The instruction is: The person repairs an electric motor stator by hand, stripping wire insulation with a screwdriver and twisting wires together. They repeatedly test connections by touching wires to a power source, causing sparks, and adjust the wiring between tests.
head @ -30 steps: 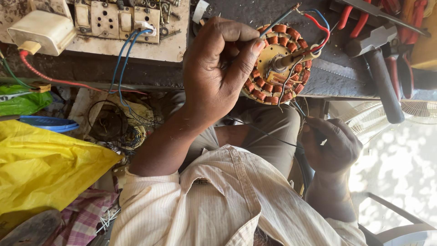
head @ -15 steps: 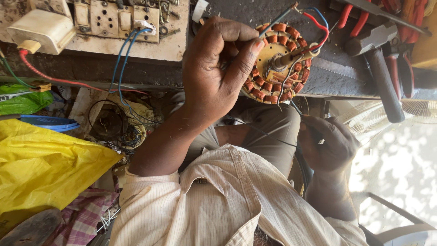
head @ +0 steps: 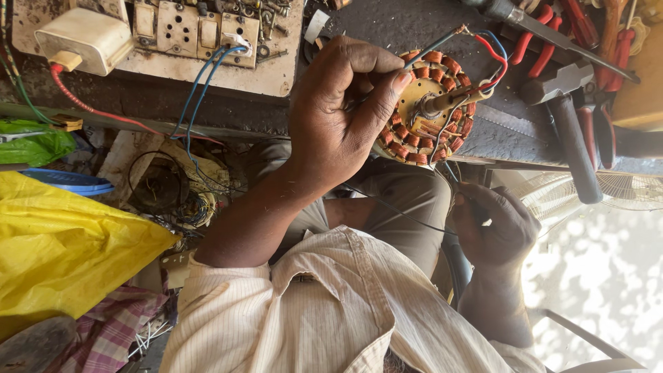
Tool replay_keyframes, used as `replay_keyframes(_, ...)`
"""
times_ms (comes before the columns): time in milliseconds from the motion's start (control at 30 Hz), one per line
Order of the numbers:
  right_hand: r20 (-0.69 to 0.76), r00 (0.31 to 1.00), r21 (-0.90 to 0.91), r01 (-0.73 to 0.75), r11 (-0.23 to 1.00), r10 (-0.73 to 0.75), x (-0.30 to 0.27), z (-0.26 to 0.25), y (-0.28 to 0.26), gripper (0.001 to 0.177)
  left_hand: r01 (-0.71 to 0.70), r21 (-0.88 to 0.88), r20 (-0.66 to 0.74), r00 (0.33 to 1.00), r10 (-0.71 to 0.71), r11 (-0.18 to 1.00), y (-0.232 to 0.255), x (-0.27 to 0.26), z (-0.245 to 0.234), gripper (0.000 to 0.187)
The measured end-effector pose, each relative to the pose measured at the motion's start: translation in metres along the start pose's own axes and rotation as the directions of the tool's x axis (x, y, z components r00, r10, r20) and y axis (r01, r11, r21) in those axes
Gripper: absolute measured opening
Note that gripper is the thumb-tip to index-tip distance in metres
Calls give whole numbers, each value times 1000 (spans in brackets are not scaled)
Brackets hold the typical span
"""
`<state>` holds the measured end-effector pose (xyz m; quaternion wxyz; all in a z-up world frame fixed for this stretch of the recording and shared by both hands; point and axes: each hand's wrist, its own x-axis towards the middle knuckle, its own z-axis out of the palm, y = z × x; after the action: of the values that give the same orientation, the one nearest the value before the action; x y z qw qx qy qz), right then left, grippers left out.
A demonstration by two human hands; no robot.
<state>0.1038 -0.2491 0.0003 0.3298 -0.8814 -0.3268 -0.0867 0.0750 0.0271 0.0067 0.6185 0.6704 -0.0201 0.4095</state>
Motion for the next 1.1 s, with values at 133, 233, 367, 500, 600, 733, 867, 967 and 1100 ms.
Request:
replay_keyframes(133,3,1000,11,-11,1000,11,-1,0,-1,20,-5,35,4,1000,4,999,-2,4,4,13)
replay_keyframes(233,4,1000,0,-1,1000,1,1,0,-1,19,-19,75,6,1000,18,997,-2,5,5,14)
replay_keyframes(367,17,1000,-4,-4,1000,4,0,-2,-1,19,-12,72,16,1000,11,997,-3,4,4,13)
replay_keyframes(500,18,1000,-1,-8,1000,8,2,-2,-4,20,-26,79,22,999,24,997,-4,3,4,13)
replay_keyframes(600,19,1000,5,17,1000,-17,3,-4,-8,19,-41,71,29,999,39,997,-8,1,3,11)
replay_keyframes(733,5,1000,-1,21,1000,-21,5,-2,-12,18,-44,-18,22,999,45,999,-14,2,6,10)
replay_keyframes(867,-29,998,-17,53,998,-54,1,-1,-7,17,5,-26,37,999,-4,1000,-8,-7,-5,10)
replay_keyframes(967,-133,990,160,-25,987,46,-12,-4,4,15,80,1,25,996,-80,997,1,-25,-22,11)
replay_keyframes(1100,-158,968,332,-132,934,193,-29,-3,18,15,324,-291,70,945,-318,900,6,-70,-42,8)
